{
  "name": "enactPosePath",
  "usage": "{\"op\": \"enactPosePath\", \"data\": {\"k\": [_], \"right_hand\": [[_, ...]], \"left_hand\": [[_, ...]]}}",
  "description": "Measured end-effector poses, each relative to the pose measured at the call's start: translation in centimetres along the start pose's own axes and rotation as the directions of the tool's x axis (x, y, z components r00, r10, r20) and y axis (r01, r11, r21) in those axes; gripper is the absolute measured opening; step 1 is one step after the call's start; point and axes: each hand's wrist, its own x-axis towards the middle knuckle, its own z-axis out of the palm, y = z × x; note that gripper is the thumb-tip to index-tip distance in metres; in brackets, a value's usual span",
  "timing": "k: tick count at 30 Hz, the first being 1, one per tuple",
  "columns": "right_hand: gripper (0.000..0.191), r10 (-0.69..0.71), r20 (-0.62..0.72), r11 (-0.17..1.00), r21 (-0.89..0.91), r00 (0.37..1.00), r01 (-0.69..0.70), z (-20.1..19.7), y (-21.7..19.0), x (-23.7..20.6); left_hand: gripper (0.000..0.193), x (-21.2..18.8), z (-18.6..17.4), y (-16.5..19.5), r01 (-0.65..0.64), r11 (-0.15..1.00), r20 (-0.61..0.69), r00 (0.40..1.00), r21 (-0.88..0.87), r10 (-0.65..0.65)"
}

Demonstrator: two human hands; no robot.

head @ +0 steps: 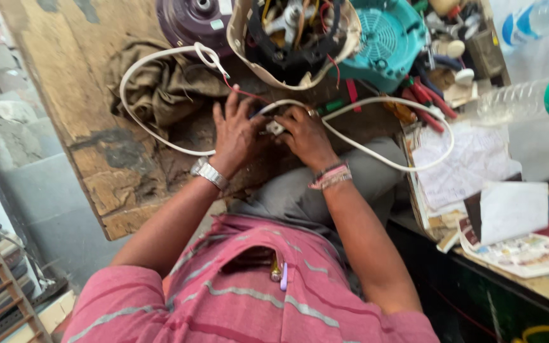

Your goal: The person works on a disassembled small appliance, using a screwdriver to adjust a white plug and wires, then applies lubricant from a bottle to the motor housing. The person handles the motor casing and internal components on a cluttered wooden workbench.

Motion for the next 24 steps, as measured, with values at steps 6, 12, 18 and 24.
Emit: {"op": "enactPosePath", "data": {"k": [6, 12, 18, 24], "right_hand": [[0.03, 0.031, -0.016, 0.985, -0.171, 0.999, -0.034, 0.5, -0.7, 0.0], [0.028, 0.03, -0.064, 1.0, -0.005, 0.998, -0.03, 0.4, -0.8, 0.0], [0.031, -0.01, -0.081, 0.999, -0.047, 0.997, 0.006, -0.3, -1.4, -0.6], [0.03, 0.01, -0.168, 0.999, 0.042, 0.986, -0.003, -0.7, -1.8, -0.3]], "left_hand": [[0.038, 0.0, -0.1, -0.4, -0.067, 0.998, -0.012, 0.998, 0.008, 0.067], [0.046, 0.0, -0.2, -0.2, -0.105, 0.991, -0.043, 0.994, -0.079, 0.102], [0.013, -0.3, -0.8, 0.0, -0.254, 0.966, -0.156, 0.954, 0.039, 0.257], [0.025, 0.2, -1.6, -0.8, -0.315, 0.947, -0.19, 0.935, -0.054, 0.3]]}}
